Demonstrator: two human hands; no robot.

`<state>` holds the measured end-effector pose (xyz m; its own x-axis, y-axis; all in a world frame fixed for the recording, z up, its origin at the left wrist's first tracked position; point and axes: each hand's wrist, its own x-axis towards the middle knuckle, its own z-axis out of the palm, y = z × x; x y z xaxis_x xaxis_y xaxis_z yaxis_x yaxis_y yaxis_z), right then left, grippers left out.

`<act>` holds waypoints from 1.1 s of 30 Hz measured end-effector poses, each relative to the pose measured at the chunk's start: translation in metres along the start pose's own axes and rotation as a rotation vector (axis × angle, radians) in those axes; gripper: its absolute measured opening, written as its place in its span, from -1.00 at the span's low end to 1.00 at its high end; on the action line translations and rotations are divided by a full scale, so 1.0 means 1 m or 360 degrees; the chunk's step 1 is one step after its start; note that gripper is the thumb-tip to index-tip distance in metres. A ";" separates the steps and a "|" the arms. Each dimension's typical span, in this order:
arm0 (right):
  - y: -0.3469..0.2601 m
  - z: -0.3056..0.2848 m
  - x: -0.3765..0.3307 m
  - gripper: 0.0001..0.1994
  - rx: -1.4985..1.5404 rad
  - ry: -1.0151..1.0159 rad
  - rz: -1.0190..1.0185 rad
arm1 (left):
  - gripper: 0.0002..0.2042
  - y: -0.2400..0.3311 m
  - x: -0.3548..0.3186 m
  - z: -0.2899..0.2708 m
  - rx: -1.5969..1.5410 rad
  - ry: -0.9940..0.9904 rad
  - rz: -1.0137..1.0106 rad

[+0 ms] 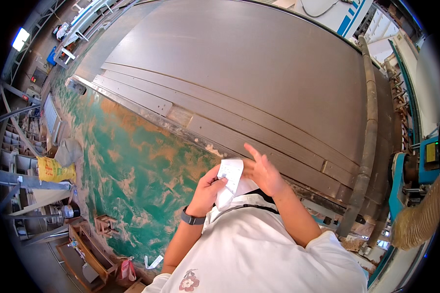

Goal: The person walks through a workshop and picks up a roll of labels. They proceed to apply individual labels to several cut wooden panels resting on a large CNC machine table. The person handles the panels one by one, placing them on the table, applying a label, and then moving them to a different location.

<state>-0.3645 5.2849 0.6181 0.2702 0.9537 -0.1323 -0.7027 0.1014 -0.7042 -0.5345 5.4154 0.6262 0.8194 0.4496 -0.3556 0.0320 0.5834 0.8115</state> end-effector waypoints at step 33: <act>-0.009 -0.014 -0.166 -0.56 -0.1185 0.2785 -0.0510 | -0.88 0.056 0.191 -0.067 0.0661 -0.0633 -0.0431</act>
<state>-0.3939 5.1213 0.6371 0.9039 -0.4218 -0.0702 -0.2489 -0.3855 -0.8885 -0.4147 5.5790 0.5729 0.8984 -0.0095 -0.4390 0.4221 0.2946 0.8574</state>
